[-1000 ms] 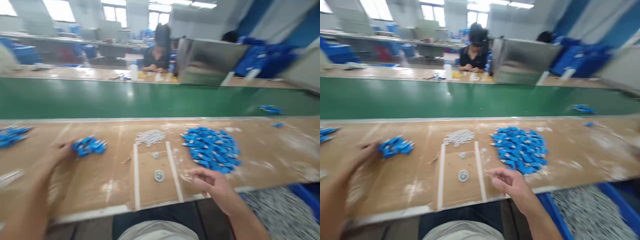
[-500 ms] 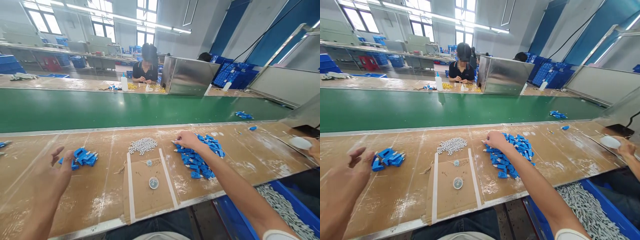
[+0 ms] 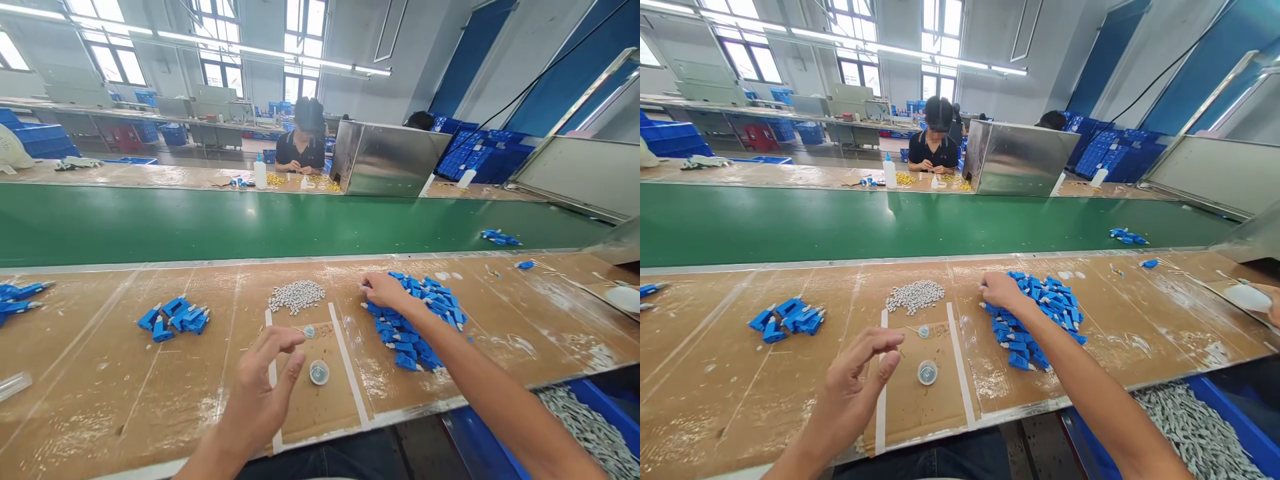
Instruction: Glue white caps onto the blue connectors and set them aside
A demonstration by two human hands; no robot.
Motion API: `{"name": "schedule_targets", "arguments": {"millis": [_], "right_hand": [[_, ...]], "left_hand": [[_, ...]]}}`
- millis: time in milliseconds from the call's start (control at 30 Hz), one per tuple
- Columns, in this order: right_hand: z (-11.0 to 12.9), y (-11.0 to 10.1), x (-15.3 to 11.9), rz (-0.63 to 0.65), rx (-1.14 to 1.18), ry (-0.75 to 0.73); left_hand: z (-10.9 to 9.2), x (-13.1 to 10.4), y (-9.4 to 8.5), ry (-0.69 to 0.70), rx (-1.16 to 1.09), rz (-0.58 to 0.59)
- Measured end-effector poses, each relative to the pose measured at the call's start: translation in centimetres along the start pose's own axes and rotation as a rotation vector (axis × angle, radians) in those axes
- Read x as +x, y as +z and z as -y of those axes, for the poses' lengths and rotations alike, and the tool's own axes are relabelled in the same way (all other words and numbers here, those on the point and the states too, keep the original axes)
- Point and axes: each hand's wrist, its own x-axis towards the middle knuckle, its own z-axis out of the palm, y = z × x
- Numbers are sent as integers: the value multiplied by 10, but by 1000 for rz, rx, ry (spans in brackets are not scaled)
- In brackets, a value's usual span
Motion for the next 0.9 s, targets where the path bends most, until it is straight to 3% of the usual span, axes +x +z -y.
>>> {"name": "schedule_targets", "arguments": {"millis": [200,367,500,567,633,800,900], "right_hand": [[10,-30,-44,-129,587,-142],[48,-22,-95,-143,938,-278],[83,-10,-122,-173,1095,-331],[91,-3,-131,-197,1083,-340],[87,8,-137,-180,1047,-332],[50,58,-147,61,821,-232],[42,91,-153,142,844,-163]], "left_hand": [[-19,25,31,-76,-130,156],[-24,54,60,-42,-214,70],[-26,61,73,-4,-173,-1],[-22,56,70,-26,-145,-23],[-13,47,60,-137,-223,-39],[27,10,25,-535,-794,-110],[44,-13,17,-679,-991,-136]]}}
